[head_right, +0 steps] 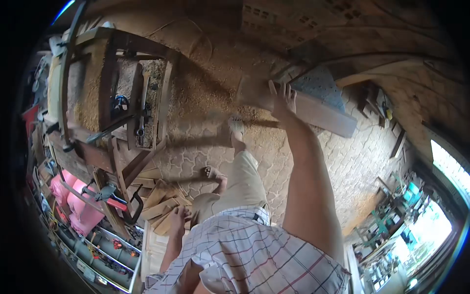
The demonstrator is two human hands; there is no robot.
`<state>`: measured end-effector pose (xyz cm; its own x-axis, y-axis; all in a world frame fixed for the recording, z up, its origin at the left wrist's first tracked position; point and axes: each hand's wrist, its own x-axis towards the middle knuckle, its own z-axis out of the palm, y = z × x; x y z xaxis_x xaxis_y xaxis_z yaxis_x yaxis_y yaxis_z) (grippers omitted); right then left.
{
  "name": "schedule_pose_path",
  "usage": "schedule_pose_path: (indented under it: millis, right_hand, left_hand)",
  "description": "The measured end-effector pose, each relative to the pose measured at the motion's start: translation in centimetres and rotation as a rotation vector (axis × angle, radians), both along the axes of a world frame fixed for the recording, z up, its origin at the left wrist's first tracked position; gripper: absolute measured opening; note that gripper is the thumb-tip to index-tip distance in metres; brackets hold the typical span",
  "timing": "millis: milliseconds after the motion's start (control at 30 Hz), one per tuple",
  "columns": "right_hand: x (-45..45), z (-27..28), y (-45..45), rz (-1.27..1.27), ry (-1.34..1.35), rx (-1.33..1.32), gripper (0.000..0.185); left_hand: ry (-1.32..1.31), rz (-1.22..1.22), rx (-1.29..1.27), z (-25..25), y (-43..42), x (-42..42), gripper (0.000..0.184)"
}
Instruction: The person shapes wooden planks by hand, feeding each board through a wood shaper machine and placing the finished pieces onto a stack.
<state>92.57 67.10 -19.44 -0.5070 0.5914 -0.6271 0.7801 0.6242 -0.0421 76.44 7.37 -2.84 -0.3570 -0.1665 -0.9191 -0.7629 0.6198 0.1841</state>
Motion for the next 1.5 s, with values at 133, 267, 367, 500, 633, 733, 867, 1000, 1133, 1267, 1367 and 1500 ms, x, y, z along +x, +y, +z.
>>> schedule_pose_path:
  millis: [133, 267, 367, 500, 633, 733, 867, 1000, 1133, 1267, 1367, 1500]
  right_hand:
    - [2.9, 3.0, -5.7, 0.036, 0.163, 0.076, 0.131]
    - [4.0, 9.9, -10.9, 0.159, 0.381, 0.016, 0.129]
    - [2.4, 16.8, -15.6, 0.226, 0.556, -0.004, 0.13]
    - [-0.7, 25.5, -22.8, 0.306, 0.785, -0.127, 0.134]
    - [-3.7, 31.3, -31.5, 0.408, 1.0, -0.252, 0.129]
    - [-5.2, 34.0, -37.4, 0.467, 1.192, -0.385, 0.125]
    - [-7.7, 36.5, -45.4, 0.497, 1.398, -0.687, 0.122]
    - [-8.8, 41.7, -53.6, 0.122, 1.489, -1.349, 0.117]
    - [-8.2, 32.8, -50.5, -0.246, 1.242, -1.494, 0.081]
    - [-9.5, 24.4, -48.4, -0.266, 0.611, -1.546, 0.049]
    - [-10.2, 22.5, -51.0, -0.483, 0.204, -1.526, 0.042]
    - [-11.9, 23.1, -54.8, -0.726, 0.311, -1.573, 0.039]
  left_hand:
    - [0.056, -0.202, 0.187, 2.2, 6.2, -0.2, 0.027]
    - [0.111, -0.215, 0.321, 0.8, 4.5, 0.6, 0.032]
    - [0.15, -0.197, 0.343, 0.8, 0.7, 1.9, 0.034]
    - [0.208, -0.233, 0.311, -0.3, -4.4, 3.3, 0.032]
    - [0.25, -0.165, 0.346, -0.7, -9.9, 4.5, 0.034]
    - [0.172, 0.058, 0.448, 0.5, -13.3, 7.3, 0.04]
    - [-0.155, 0.702, 1.293, 6.1, -17.1, 8.7, 0.059]
    - [0.232, 1.201, 1.307, 8.5, -21.4, 8.9, 0.055]
    - [0.484, 1.214, 1.423, 12.0, -26.5, 9.5, 0.039]
    - [0.827, 1.057, 1.255, 15.3, -29.5, 8.3, 0.036]
    - [0.874, 1.015, 1.113, 16.1, -30.8, 7.6, 0.035]
    - [0.796, 1.023, 1.007, 12.8, -31.7, 7.1, 0.033]
